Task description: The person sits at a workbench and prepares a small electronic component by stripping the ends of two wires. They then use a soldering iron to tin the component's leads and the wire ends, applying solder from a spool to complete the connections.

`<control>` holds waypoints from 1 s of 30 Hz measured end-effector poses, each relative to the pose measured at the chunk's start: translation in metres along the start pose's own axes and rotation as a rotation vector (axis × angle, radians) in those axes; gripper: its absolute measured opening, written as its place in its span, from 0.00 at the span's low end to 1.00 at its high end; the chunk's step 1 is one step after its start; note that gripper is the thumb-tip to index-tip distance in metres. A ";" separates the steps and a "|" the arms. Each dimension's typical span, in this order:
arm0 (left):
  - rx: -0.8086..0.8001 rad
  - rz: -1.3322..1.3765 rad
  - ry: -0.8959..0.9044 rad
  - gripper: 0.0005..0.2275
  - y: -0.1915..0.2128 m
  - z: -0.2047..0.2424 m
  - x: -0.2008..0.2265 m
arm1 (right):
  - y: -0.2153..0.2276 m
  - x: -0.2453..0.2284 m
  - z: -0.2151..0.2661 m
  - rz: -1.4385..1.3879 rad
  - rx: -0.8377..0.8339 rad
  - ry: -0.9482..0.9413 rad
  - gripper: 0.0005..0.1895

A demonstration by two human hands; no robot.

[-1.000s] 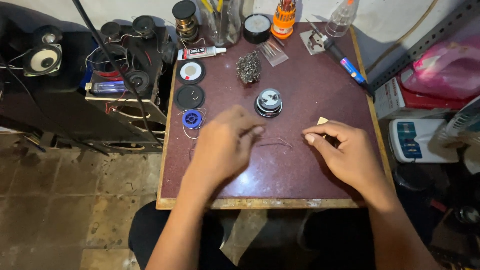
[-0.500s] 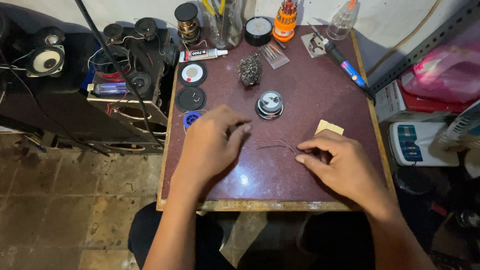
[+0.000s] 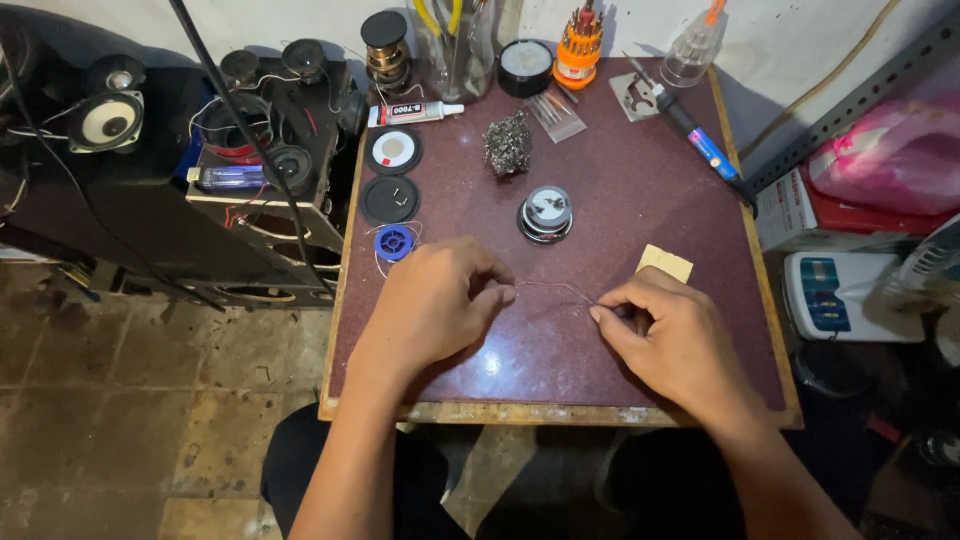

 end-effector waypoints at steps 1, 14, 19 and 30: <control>0.003 -0.001 -0.003 0.06 0.002 0.001 0.001 | -0.001 0.001 0.000 0.001 0.003 0.003 0.04; 0.306 0.711 -0.175 0.09 -0.011 0.004 0.035 | -0.011 0.018 0.008 -0.588 0.106 -0.413 0.04; 0.368 0.734 -0.218 0.04 -0.006 0.008 0.041 | -0.025 0.012 0.004 -0.632 0.045 -0.324 0.05; 0.383 1.265 0.039 0.09 -0.036 -0.008 -0.008 | -0.014 -0.011 -0.010 -0.267 0.083 -0.354 0.06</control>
Point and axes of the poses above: each hand's wrist, its own z-axis away from the middle knuckle, its own y-axis out of the back of the hand, x = y × z, the point moved 9 cm from there along -z, towards the middle knuckle, and after that the axes turned 5 degrees about -z, right-handed, at the moved point
